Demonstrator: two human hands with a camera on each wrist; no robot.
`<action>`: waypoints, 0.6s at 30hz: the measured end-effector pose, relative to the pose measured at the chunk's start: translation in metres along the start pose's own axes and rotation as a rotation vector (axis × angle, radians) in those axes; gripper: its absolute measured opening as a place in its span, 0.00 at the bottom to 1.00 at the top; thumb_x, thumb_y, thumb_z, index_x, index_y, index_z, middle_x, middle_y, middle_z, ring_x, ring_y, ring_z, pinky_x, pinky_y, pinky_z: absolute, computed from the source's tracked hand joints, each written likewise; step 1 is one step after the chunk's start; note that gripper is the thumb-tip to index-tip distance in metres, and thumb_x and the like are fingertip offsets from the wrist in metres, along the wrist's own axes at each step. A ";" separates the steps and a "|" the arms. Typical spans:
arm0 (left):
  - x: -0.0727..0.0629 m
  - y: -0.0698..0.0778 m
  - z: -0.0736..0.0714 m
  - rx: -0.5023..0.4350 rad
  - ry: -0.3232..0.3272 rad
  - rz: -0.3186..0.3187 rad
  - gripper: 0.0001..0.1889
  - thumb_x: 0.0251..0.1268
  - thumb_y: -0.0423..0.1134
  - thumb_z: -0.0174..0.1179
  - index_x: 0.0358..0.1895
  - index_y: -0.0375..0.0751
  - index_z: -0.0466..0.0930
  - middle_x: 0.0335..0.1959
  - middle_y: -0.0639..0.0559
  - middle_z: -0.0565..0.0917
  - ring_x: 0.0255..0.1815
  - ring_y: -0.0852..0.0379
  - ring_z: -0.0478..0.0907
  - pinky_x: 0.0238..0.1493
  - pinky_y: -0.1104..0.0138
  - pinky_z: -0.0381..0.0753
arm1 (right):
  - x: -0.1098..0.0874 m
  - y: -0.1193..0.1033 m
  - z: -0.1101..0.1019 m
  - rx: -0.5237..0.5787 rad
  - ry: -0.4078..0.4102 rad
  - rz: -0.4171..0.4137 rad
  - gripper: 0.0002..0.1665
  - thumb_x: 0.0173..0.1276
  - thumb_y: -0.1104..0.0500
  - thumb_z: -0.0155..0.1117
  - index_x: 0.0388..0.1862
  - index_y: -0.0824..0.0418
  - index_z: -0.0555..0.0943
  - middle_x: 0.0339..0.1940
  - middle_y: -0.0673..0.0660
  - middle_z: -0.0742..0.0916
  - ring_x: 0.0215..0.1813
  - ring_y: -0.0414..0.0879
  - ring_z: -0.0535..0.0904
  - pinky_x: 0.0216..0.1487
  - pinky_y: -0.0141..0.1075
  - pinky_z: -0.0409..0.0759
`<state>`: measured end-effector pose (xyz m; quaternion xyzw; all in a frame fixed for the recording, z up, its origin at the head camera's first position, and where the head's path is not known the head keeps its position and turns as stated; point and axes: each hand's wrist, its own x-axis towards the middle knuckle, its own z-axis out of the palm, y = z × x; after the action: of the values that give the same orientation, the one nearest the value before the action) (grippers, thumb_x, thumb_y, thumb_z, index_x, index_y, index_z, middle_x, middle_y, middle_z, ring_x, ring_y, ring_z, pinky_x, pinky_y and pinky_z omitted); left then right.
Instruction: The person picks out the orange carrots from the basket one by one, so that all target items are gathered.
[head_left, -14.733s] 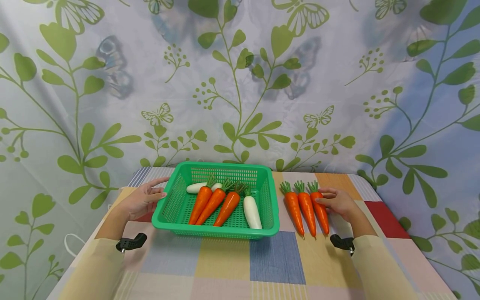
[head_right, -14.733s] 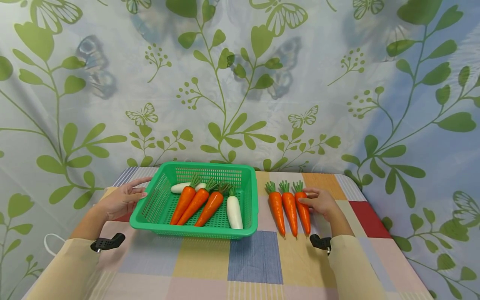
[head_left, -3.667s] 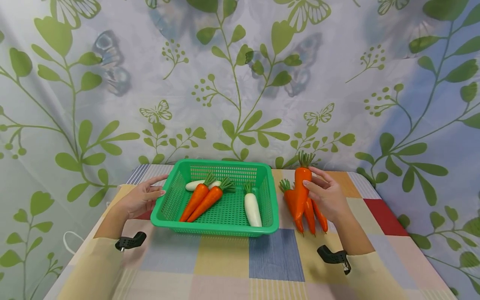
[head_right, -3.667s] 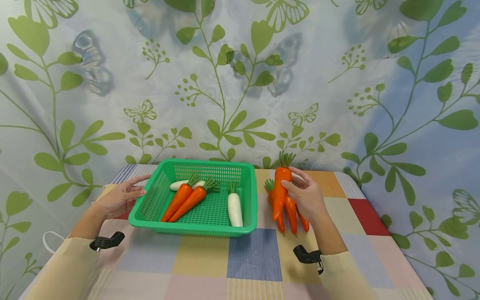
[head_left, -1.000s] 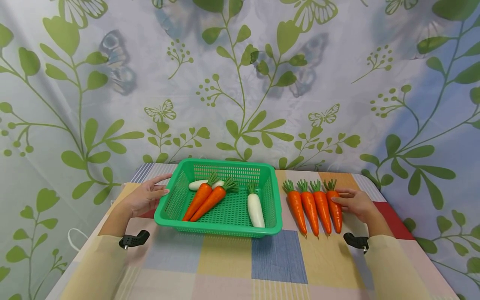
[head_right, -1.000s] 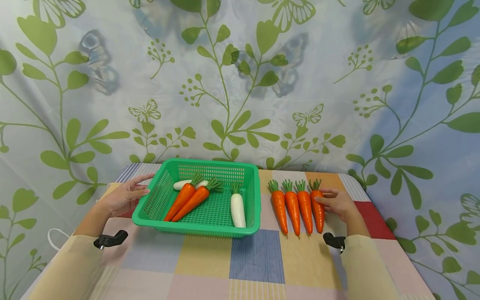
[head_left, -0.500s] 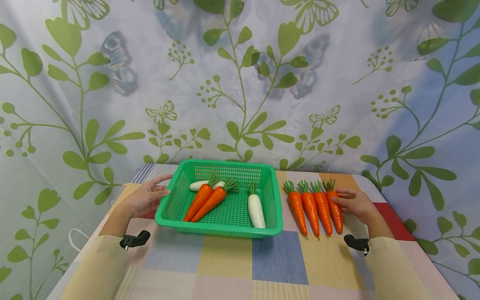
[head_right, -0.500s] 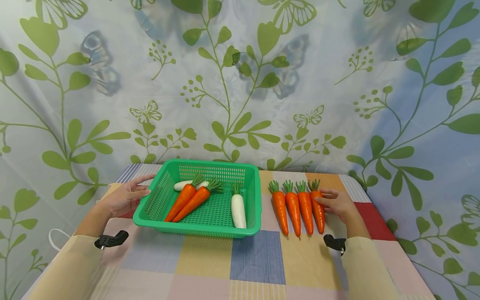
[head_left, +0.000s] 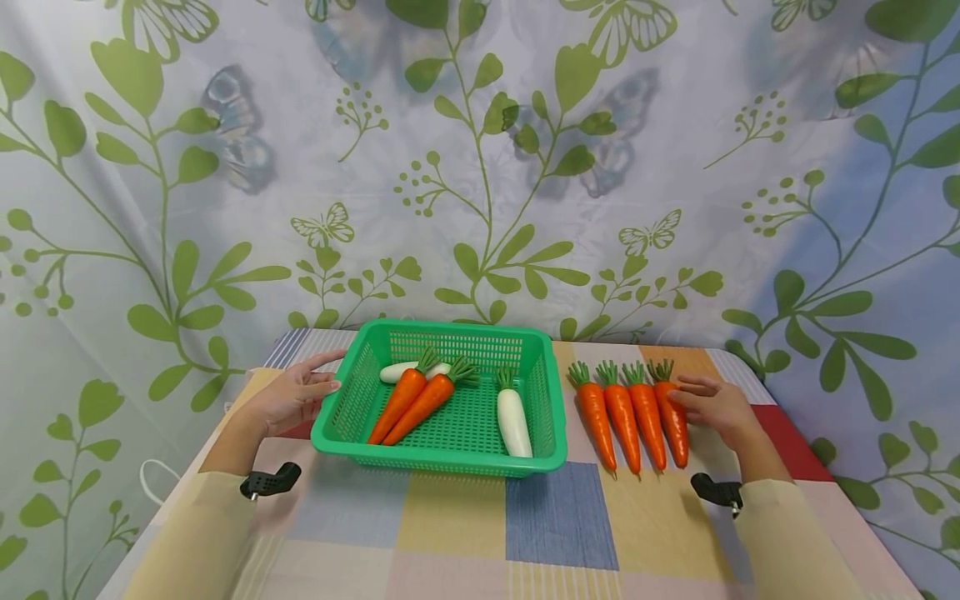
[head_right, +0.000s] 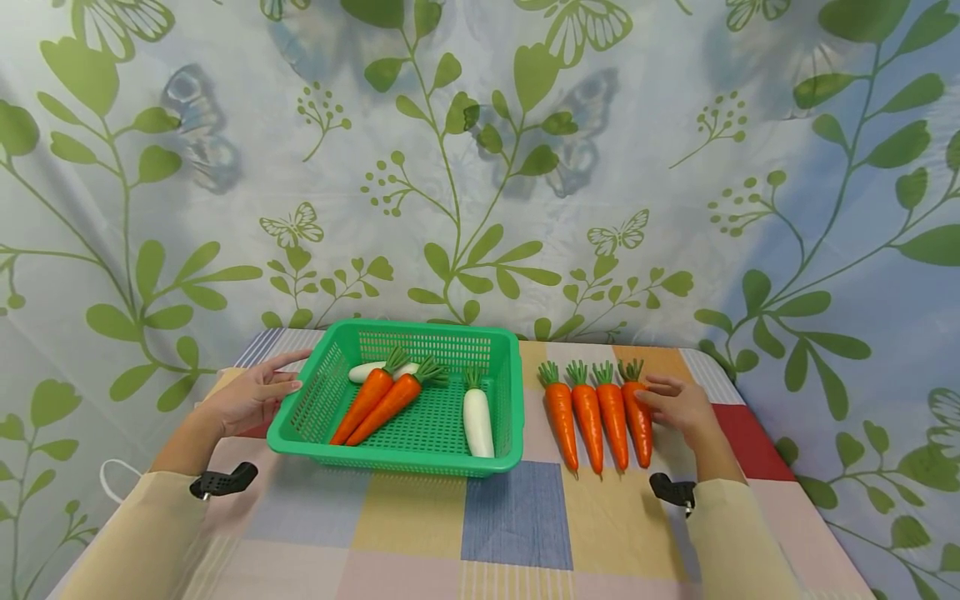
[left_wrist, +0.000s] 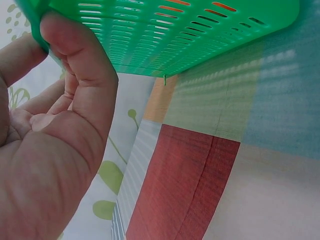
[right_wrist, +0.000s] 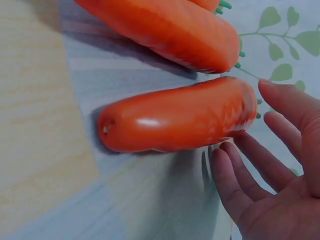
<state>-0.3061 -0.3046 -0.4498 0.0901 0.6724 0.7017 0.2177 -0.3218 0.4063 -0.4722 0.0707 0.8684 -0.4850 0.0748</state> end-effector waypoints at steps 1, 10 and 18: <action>0.000 0.000 0.000 0.003 0.001 -0.002 0.41 0.78 0.33 0.55 0.84 0.44 0.41 0.59 0.52 0.84 0.53 0.55 0.87 0.54 0.59 0.88 | -0.001 -0.001 0.000 -0.009 0.011 -0.005 0.49 0.72 0.41 0.67 0.79 0.68 0.62 0.76 0.74 0.70 0.52 0.40 0.86 0.56 0.43 0.87; 0.002 -0.002 -0.003 0.015 0.013 0.008 0.40 0.78 0.34 0.55 0.84 0.45 0.43 0.59 0.51 0.84 0.53 0.54 0.87 0.54 0.58 0.88 | -0.005 -0.002 0.004 -0.040 0.041 -0.019 0.44 0.74 0.46 0.66 0.78 0.67 0.64 0.75 0.75 0.71 0.64 0.63 0.81 0.57 0.45 0.87; 0.001 -0.003 0.000 0.006 0.016 0.007 0.40 0.78 0.33 0.56 0.84 0.46 0.43 0.61 0.52 0.83 0.54 0.54 0.87 0.55 0.57 0.88 | -0.008 -0.003 0.006 -0.066 0.053 -0.013 0.43 0.75 0.45 0.65 0.77 0.68 0.65 0.74 0.75 0.72 0.63 0.63 0.81 0.56 0.45 0.87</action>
<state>-0.3065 -0.3037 -0.4525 0.0873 0.6757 0.7013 0.2096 -0.3144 0.3991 -0.4719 0.0752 0.8862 -0.4544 0.0508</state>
